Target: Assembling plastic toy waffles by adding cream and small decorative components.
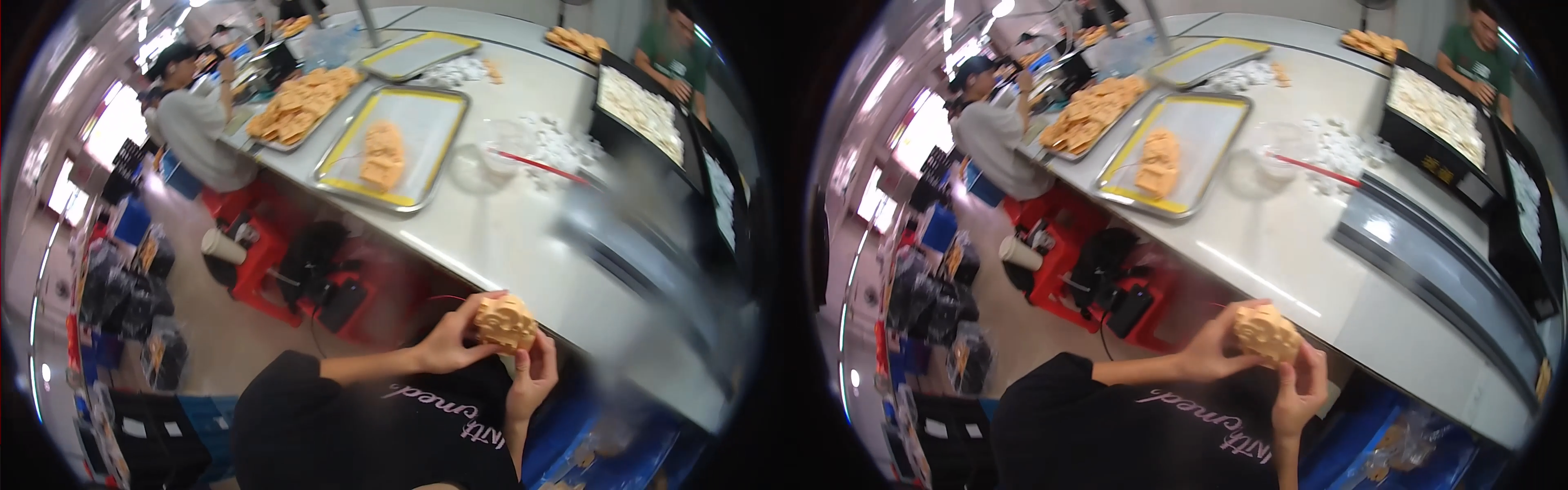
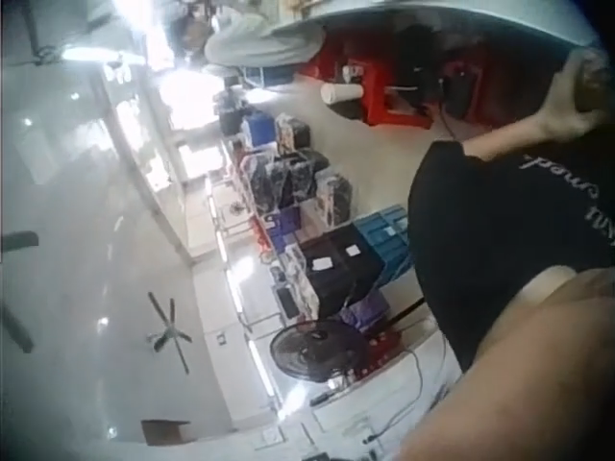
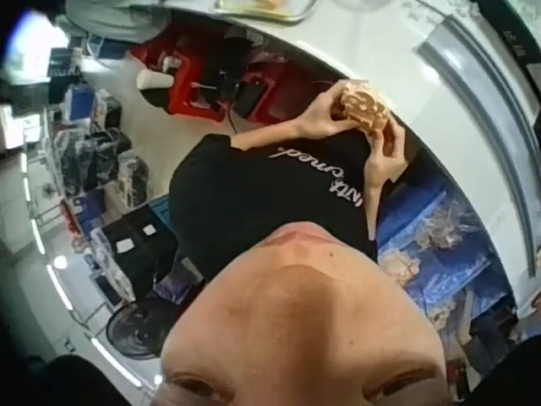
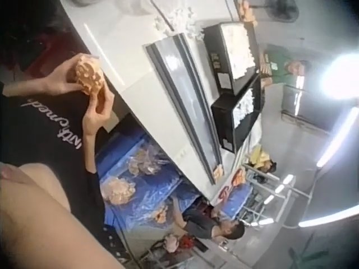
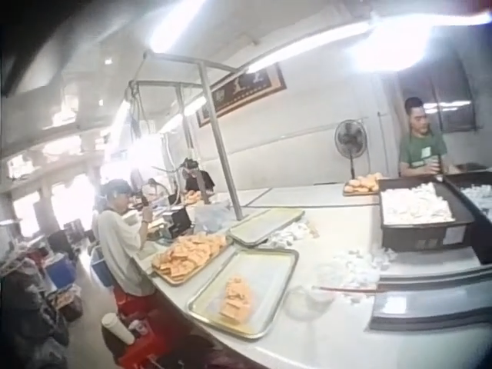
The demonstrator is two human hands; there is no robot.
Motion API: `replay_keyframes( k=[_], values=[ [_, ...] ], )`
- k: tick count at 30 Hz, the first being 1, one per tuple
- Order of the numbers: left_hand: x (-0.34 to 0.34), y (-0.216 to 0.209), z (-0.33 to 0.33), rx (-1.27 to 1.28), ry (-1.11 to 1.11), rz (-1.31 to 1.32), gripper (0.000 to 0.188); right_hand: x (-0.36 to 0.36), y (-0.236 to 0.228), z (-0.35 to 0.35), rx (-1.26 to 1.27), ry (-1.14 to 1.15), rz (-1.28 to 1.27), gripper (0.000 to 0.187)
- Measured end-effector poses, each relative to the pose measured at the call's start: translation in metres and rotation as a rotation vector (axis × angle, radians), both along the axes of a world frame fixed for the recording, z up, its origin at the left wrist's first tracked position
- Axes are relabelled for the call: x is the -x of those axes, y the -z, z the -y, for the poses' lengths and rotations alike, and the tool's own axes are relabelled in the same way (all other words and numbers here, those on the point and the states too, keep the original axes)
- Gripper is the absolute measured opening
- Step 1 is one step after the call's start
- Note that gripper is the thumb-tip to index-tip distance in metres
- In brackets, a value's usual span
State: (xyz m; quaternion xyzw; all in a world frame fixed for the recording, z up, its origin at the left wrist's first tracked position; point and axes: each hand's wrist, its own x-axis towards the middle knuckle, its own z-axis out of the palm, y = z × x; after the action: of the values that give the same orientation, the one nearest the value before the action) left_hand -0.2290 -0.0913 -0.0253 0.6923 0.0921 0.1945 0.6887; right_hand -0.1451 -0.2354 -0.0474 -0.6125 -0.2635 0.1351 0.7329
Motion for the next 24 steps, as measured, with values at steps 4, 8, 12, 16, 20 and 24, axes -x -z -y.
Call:
replay_keyframes(
  k=[4, 8, 12, 16, 20, 24],
  values=[
    [0.000, -0.012, -0.050, -0.350, -0.222, 0.017, 0.073, -0.010, -0.003, 0.002, 0.009, 0.058, 0.119, 0.026],
    [-0.013, -0.026, -0.151, -0.674, -0.709, 0.104, 0.062, -0.017, 0.003, 0.025, 0.007, 0.232, 0.059, 0.020],
    [0.030, -0.006, -0.308, -0.737, -1.053, -0.065, 0.064, -0.027, 0.003, 0.045, 0.103, 0.261, 0.161, 0.021],
    [0.075, 0.050, -0.427, -0.973, -0.998, -0.633, 0.065, -0.035, -0.014, 0.071, 0.161, 0.406, 0.223, 0.021],
    [0.008, 0.031, -0.362, -1.360, -1.065, -0.297, 0.059, -0.039, -0.023, 0.102, 0.249, 0.658, 0.261, 0.020],
    [0.028, 0.103, -0.421, -1.487, -1.279, -0.290, 0.054, -0.049, -0.031, 0.128, 0.410, 0.853, 0.383, 0.018]
  ],
)
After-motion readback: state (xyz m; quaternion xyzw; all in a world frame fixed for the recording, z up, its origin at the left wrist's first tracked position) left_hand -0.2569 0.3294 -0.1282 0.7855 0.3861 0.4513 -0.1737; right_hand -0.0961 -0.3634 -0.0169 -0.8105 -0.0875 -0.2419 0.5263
